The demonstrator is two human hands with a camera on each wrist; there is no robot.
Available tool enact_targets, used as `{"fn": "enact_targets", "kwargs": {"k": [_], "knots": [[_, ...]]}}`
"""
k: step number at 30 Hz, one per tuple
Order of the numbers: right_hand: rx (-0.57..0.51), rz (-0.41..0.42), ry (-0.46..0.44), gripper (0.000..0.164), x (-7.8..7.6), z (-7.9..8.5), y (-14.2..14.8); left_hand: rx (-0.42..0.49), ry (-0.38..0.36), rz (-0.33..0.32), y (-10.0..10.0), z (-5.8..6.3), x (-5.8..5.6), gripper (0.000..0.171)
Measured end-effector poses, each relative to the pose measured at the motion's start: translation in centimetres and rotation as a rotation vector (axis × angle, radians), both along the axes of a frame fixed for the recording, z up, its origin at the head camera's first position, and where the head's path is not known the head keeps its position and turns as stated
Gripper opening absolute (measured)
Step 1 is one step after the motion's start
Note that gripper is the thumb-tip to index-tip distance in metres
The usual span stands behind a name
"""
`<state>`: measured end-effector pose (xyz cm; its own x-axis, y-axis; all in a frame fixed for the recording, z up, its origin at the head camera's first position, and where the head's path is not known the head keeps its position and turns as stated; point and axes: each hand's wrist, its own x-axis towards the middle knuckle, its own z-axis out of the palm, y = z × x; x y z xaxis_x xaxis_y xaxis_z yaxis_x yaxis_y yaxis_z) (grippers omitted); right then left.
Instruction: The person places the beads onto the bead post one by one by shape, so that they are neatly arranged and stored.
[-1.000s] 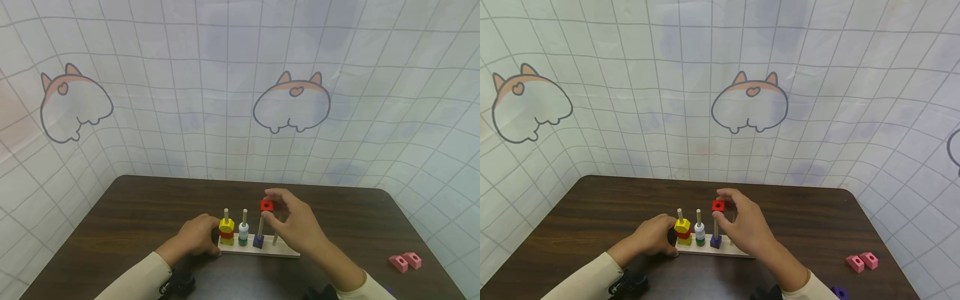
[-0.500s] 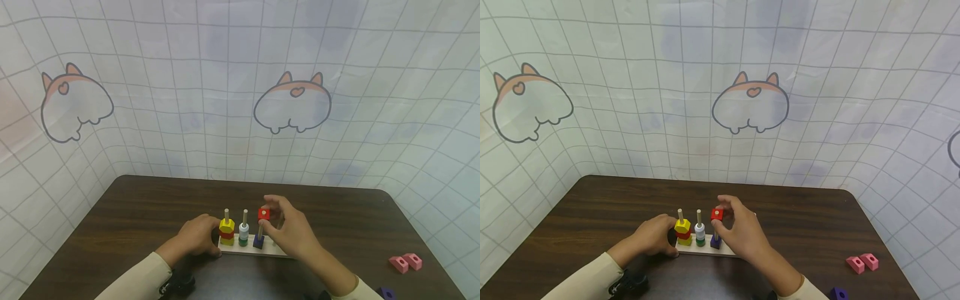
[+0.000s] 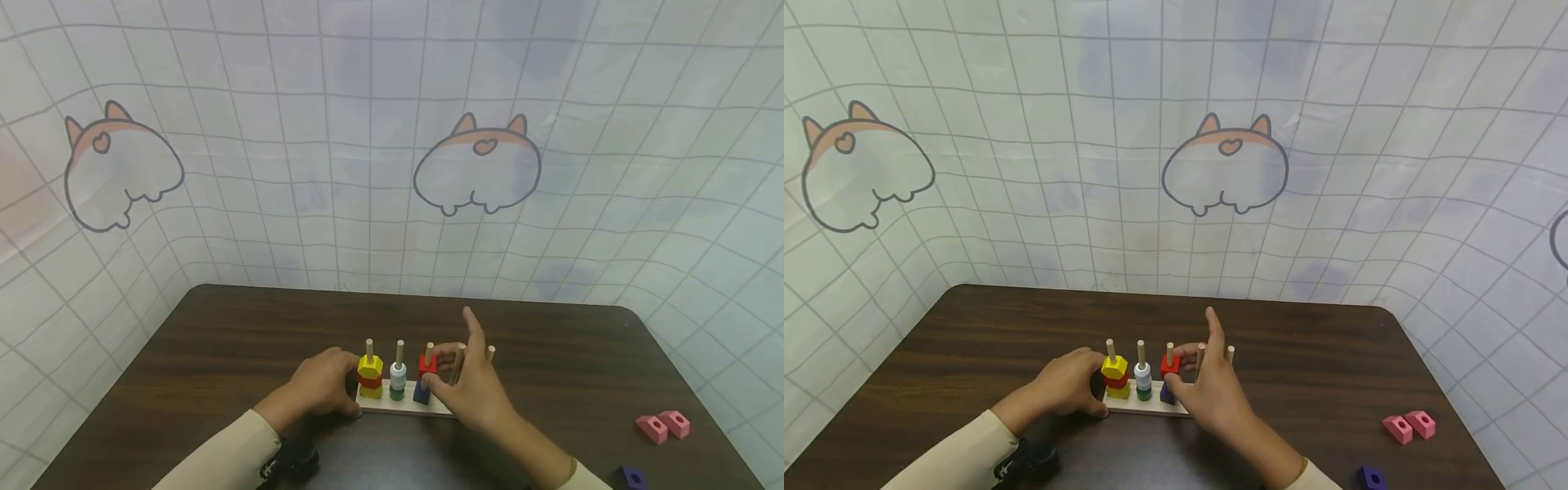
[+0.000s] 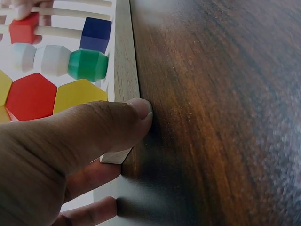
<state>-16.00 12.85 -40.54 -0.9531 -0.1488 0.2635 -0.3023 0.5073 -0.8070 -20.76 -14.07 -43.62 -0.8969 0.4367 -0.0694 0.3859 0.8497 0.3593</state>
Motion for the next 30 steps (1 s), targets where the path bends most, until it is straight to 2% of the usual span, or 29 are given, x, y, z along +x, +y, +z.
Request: {"fn": "enact_targets", "kwargs": {"k": [5, 15, 25, 30], "knots": [[-0.03, -0.006, -0.017, 0.121, -0.1, -1.5, -0.2, -0.001, 0.006, -0.001, 0.0, 0.0, -0.1, 0.055], [0.0, 0.013, 0.013, 0.116, -0.3, -3.5, -0.2, -0.002, 0.01, -0.004, 0.1, 0.0, -0.1, 0.056], [0.048, 0.011, 0.023, 0.114, 0.5, -3.4, 0.3, 0.0, 0.006, -0.005, 0.1, -0.1, -0.1, 0.056], [0.137, 0.049, 0.051, 0.109, 1.7, -2.9, 1.2, -0.002, 0.001, -0.001, 0.1, 0.0, -0.1, 0.056]]}}
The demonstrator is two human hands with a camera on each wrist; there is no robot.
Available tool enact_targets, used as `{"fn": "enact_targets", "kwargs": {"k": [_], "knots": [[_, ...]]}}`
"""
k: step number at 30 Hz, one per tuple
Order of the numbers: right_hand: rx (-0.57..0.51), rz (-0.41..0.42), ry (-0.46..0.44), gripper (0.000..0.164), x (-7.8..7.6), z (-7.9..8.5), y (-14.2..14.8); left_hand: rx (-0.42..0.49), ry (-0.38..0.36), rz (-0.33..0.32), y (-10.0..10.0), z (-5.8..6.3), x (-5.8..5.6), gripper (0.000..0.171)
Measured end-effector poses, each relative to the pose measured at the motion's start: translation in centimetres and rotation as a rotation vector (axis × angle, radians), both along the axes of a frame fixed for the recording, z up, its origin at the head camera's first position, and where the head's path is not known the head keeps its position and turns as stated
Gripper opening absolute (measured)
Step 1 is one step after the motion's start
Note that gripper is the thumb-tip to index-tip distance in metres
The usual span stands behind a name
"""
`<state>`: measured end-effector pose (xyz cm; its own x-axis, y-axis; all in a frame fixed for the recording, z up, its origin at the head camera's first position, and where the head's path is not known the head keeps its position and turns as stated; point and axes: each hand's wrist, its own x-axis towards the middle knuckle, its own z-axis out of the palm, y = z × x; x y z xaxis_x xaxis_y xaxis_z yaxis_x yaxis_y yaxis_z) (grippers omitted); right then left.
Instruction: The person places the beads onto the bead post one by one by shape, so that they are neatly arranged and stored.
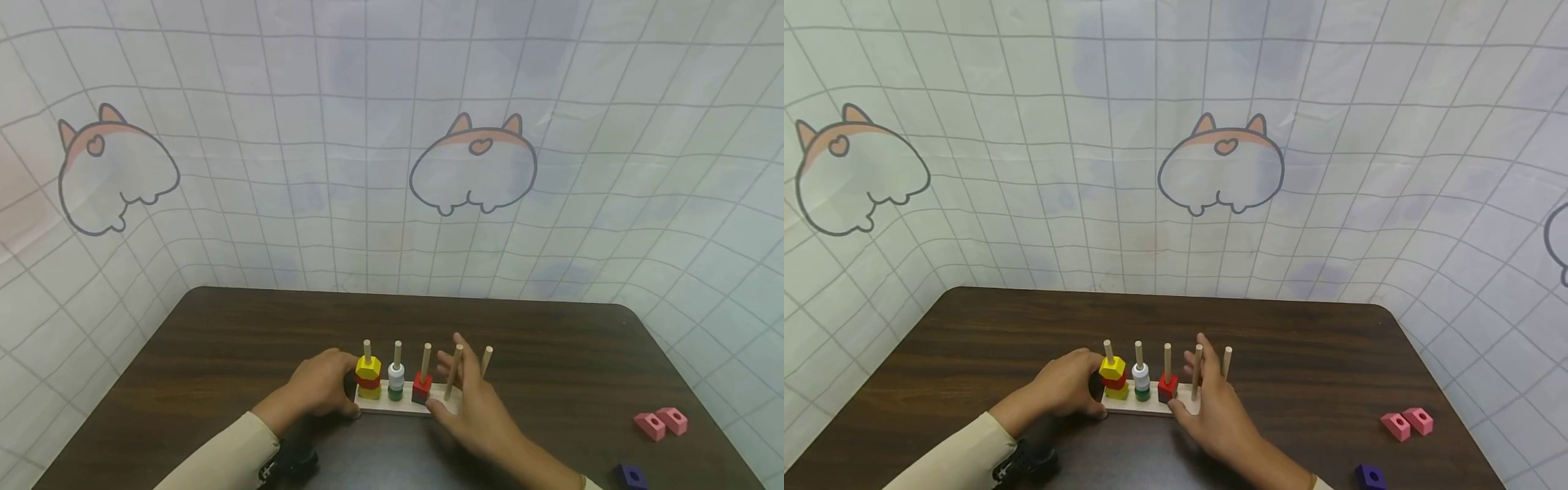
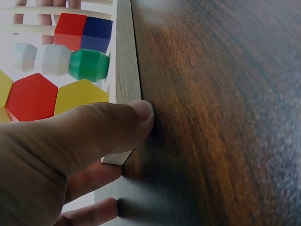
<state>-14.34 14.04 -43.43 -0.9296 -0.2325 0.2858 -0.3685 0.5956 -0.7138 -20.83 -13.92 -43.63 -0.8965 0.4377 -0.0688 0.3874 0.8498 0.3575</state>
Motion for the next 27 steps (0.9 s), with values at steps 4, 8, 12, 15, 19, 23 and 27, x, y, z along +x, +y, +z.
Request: {"fn": "enact_targets", "kwargs": {"k": [4, 8, 12, 15, 19, 23, 27], "knots": [[0.108, 0.066, 0.0, 0.107, 1.0, 0.2, 1.4, -0.003, -0.003, 0.001, 0.0, 0.0, 0.0, 0.057], [0.157, 0.142, 0.034, 0.105, 1.7, 0.4, 3.2, -0.001, 0.003, -0.006, 0.0, 0.0, 0.0, 0.056], [0.191, 0.217, 0.123, 0.093, 2.0, 0.8, 5.2, 0.002, 0.011, -0.01, -0.1, -0.1, -0.1, 0.055], [0.212, 0.254, 0.203, 0.083, 2.1, 0.9, 6.5, 0.004, 0.011, -0.006, -0.1, -0.2, -0.1, 0.056], [0.244, 0.228, 0.24, 0.079, 2.4, 0.9, 8.3, 0.001, 0.005, -0.002, -0.1, -0.3, -0.1, 0.056], [0.278, 0.144, 0.214, 0.075, 2.8, 0.7, 10.1, -0.004, 0.003, 0.0, -0.1, -0.3, -0.2, 0.055], [0.338, 0.068, 0.226, 0.068, 3.2, 0.4, 12.2, -0.006, 0.008, -0.002, -0.1, -0.4, -0.2, 0.056]]}}
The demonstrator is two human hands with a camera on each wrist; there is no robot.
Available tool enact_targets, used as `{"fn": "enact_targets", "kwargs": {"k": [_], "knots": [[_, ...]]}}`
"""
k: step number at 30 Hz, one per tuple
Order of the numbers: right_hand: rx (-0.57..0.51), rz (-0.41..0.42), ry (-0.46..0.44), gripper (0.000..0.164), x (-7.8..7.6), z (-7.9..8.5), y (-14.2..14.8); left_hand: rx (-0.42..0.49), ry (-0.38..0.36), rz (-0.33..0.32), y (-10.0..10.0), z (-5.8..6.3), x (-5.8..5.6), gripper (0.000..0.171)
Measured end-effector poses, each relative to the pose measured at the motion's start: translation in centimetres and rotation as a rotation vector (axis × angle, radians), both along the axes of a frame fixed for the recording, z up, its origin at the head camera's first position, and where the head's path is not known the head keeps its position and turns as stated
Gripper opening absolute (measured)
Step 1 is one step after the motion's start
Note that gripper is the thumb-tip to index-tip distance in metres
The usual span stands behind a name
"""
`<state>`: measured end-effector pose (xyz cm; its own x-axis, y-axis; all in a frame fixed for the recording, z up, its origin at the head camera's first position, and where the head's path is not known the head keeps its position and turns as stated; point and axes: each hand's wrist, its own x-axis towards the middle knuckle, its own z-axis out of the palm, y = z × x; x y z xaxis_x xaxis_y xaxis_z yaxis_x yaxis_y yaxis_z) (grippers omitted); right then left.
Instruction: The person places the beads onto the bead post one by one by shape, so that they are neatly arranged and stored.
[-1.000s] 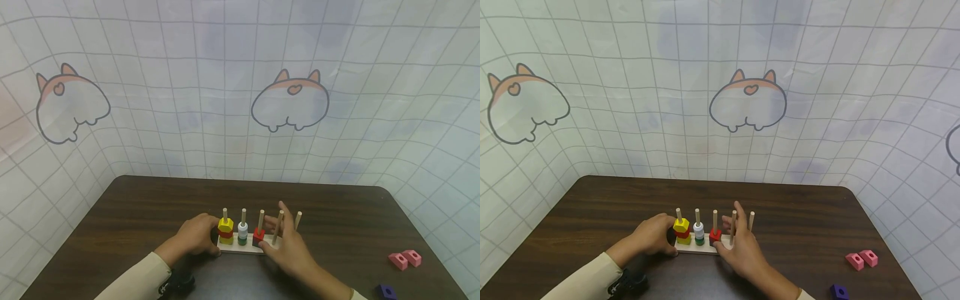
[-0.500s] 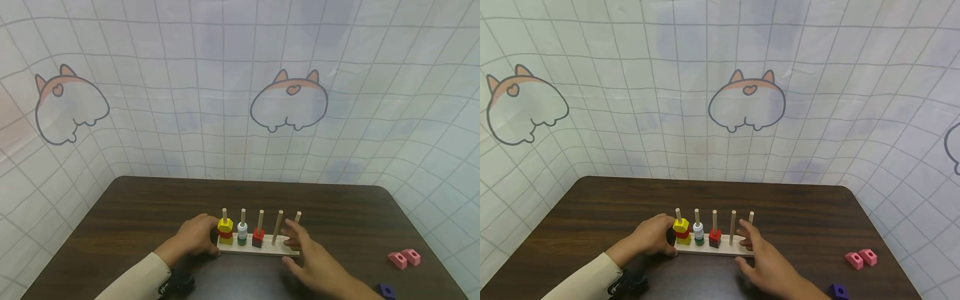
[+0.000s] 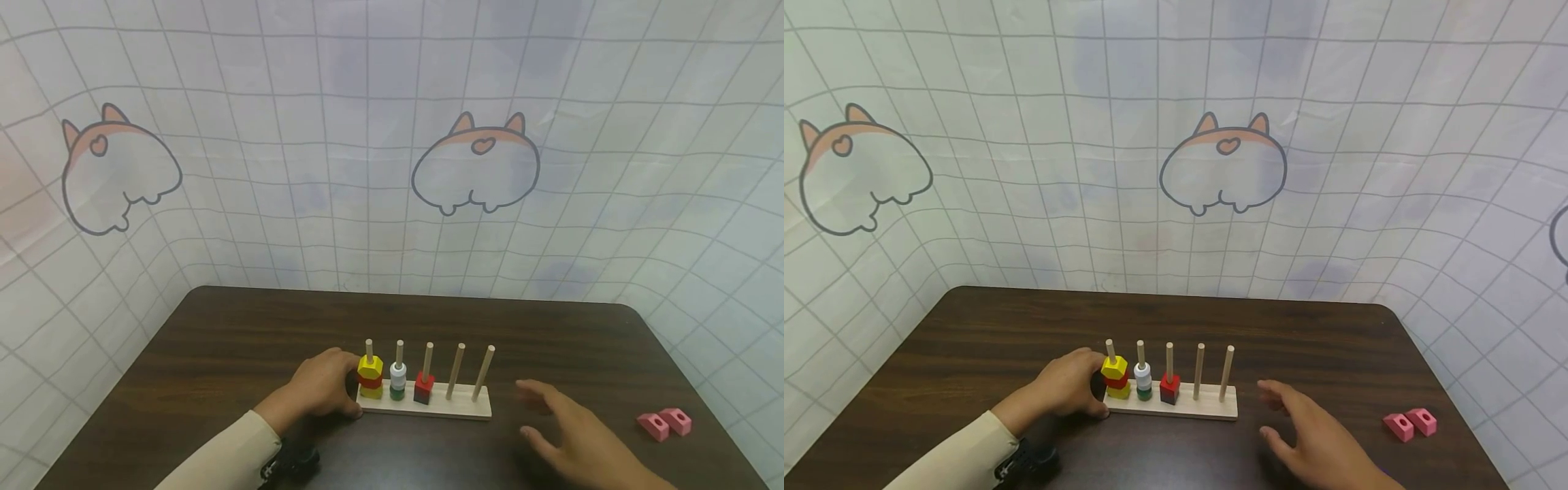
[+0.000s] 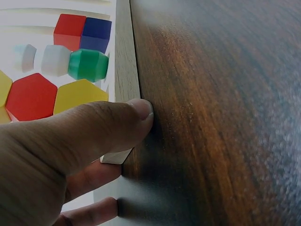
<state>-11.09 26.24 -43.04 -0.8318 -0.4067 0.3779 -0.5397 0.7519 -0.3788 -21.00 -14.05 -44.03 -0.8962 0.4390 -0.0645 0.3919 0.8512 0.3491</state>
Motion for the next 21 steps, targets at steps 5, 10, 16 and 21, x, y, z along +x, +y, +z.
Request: {"fn": "enact_targets", "kwargs": {"k": [5, 10, 16, 21], "knots": [[0.056, -0.035, 0.055, 0.069, 0.3, -0.6, 2.9, 0.004, 0.0, -0.002, 0.0, 0.1, 0.0, 0.055], [0.053, -0.028, 0.102, 0.07, 0.3, -1.6, 5.7, 0.01, -0.002, -0.001, -0.1, 0.2, 0.1, 0.054], [0.097, -0.056, 0.023, 0.06, 0.8, -2.4, 9.1, 0.011, 0.002, -0.006, 0.0, 0.2, 0.1, 0.054], [0.13, -0.029, -0.021, 0.057, 1.3, -3.2, 11.9, 0.003, 0.002, -0.003, 0.1, 0.3, 0.2, 0.054]]}}
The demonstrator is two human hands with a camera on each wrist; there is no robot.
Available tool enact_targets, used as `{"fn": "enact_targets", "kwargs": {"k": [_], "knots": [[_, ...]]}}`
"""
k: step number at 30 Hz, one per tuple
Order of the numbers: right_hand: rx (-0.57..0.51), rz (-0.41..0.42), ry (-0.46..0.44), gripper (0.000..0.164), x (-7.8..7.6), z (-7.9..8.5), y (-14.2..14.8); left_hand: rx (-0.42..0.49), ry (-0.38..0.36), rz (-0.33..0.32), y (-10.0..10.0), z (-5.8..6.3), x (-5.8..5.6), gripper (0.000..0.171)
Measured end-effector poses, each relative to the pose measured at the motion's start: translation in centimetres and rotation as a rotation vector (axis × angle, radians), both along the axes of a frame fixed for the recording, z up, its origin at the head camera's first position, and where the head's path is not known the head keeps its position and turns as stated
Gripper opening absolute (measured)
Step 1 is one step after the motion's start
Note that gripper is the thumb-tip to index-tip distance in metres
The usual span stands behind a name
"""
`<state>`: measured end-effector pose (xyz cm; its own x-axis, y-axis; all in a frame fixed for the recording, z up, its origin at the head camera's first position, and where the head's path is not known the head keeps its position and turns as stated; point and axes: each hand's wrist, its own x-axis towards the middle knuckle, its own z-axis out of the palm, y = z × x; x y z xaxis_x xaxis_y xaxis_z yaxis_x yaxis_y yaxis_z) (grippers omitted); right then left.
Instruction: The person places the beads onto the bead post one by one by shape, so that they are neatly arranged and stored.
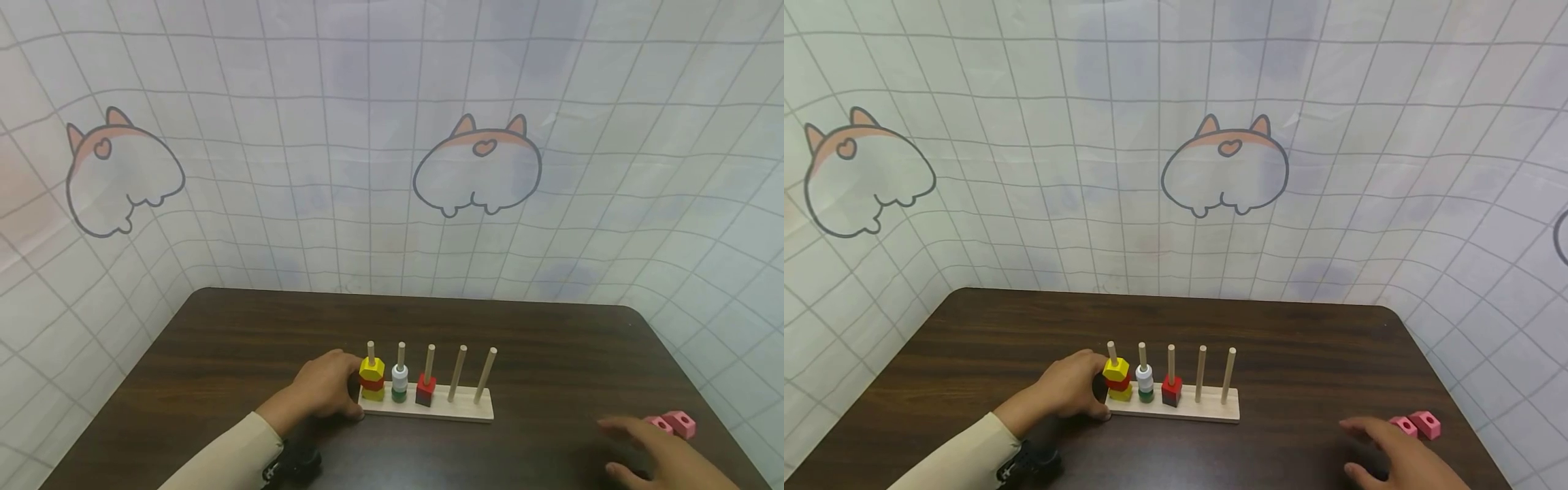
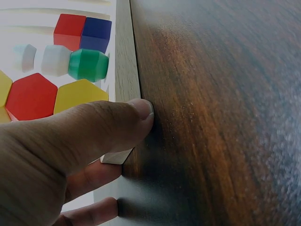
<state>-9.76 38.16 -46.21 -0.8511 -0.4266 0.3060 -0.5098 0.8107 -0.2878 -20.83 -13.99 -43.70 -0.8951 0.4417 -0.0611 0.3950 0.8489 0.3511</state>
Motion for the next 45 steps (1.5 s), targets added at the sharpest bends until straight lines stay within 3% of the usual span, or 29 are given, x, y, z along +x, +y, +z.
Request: {"fn": "enact_targets", "kwargs": {"k": [5, 9, 12, 16, 24, 26, 33, 40, 45], "knots": [[-0.061, 0.092, 0.023, 0.058, 0.3, -1.0, 2.4, 0.001, -0.008, 0.005, 0.1, 0.1, 0.1, 0.055], [-0.143, 0.265, 0.012, 0.076, -0.5, -1.9, 4.4, 0.001, -0.007, 0.006, 0.0, 0.1, 0.1, 0.055], [-0.138, 0.293, -0.046, 0.081, -0.6, -2.1, 5.5, 0.0, -0.004, 0.006, 0.0, 0.0, 0.0, 0.055], [-0.085, 0.209, -0.145, 0.063, -0.1, -1.8, 5.6, -0.001, -0.001, 0.001, 0.0, -0.1, 0.0, 0.054], [-0.046, 0.186, -0.049, 0.041, -0.7, -1.1, 2.9, -0.001, 0.001, 0.002, 0.0, -0.1, 0.0, 0.054], [-0.005, 0.165, -0.063, 0.037, -1.0, -0.7, 2.0, -0.002, -0.002, 0.004, 0.0, -0.2, 0.0, 0.054], [0.116, 0.006, -0.131, 0.039, -1.7, 0.5, -1.8, 0.003, -0.006, 0.002, 0.0, -0.2, 0.1, 0.054], [0.064, -0.046, 0.0, 0.04, -3.2, 1.9, -6.5, 0.0, -0.004, 0.006, 0.0, 0.0, 0.1, 0.055], [0.045, -0.041, 0.026, 0.037, -4.1, 3.3, -9.0, 0.003, -0.014, 0.013, 0.0, 0.0, 0.1, 0.054]]}}
